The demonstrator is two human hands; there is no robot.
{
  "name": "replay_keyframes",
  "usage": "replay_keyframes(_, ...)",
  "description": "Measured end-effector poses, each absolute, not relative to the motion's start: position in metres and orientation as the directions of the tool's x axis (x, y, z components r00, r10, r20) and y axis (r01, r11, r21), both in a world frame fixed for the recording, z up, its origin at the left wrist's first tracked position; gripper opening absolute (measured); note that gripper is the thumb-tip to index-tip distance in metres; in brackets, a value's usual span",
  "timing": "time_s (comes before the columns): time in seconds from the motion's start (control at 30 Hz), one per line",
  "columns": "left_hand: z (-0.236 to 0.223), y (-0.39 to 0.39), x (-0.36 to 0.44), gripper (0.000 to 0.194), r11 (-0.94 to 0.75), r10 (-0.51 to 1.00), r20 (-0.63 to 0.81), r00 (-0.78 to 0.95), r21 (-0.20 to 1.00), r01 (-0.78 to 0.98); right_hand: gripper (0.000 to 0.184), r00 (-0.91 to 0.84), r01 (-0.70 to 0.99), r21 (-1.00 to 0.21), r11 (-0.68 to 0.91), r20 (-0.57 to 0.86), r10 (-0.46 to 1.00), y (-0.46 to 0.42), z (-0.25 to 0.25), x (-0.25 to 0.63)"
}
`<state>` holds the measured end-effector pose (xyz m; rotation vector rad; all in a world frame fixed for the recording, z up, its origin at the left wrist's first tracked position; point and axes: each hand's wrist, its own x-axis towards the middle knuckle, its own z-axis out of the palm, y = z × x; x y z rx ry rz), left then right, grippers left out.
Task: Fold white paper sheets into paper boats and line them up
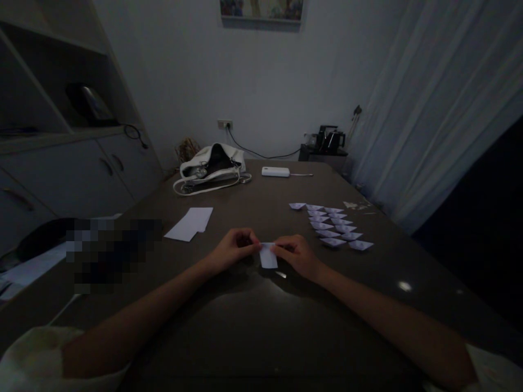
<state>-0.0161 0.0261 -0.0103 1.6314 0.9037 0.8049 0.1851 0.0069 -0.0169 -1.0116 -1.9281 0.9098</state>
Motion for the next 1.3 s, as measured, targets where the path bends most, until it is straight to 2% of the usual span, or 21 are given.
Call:
replay_keyframes(0.27, -0.009, 0.025, -0.017, 0.025, -0.105, 0.877, 0.044, 0.478, 0.989, 0.103, 0.033, -0.394, 0.285, -0.862, 0.419, 0.293, 0.871, 0.009, -0.02, 0.185)
replay_keyframes(0.43, -0.01, 0.026, -0.017, 0.027, -0.211, 0.853, 0.104, 0.512, 0.965, 0.156, 0.031, -0.369, 0.287, -0.858, 0.425, 0.31, 0.876, 0.011, -0.023, 0.188)
replay_keyframes(0.7, -0.012, 0.028, -0.018, 0.025, -0.244, 0.847, 0.147, 0.511, 0.961, 0.129, 0.028, -0.389, 0.323, -0.796, 0.511, 0.381, 0.839, 0.008, -0.021, 0.186)
replay_keyframes(0.93, -0.009, 0.024, -0.019, 0.021, -0.43, 0.816, 0.294, 0.498, 0.885, 0.181, 0.024, -0.416, 0.359, -0.729, 0.583, 0.434, 0.799, 0.001, -0.015, 0.185)
replay_keyframes(1.03, -0.011, 0.023, -0.017, 0.023, -0.401, 0.81, 0.253, 0.528, 0.897, 0.186, 0.027, -0.346, 0.357, -0.76, 0.543, 0.432, 0.833, 0.003, -0.016, 0.185)
replay_keyframes(1.13, -0.014, 0.024, -0.015, 0.028, -0.364, 0.806, 0.18, 0.564, 0.902, 0.232, 0.03, -0.304, 0.315, -0.843, 0.437, 0.346, 0.887, 0.007, -0.019, 0.186)
replay_keyframes(1.3, -0.012, 0.026, -0.015, 0.038, -0.367, 0.846, 0.142, 0.514, 0.855, 0.367, 0.034, -0.313, 0.225, -0.928, 0.297, 0.219, 0.924, 0.013, -0.023, 0.186)
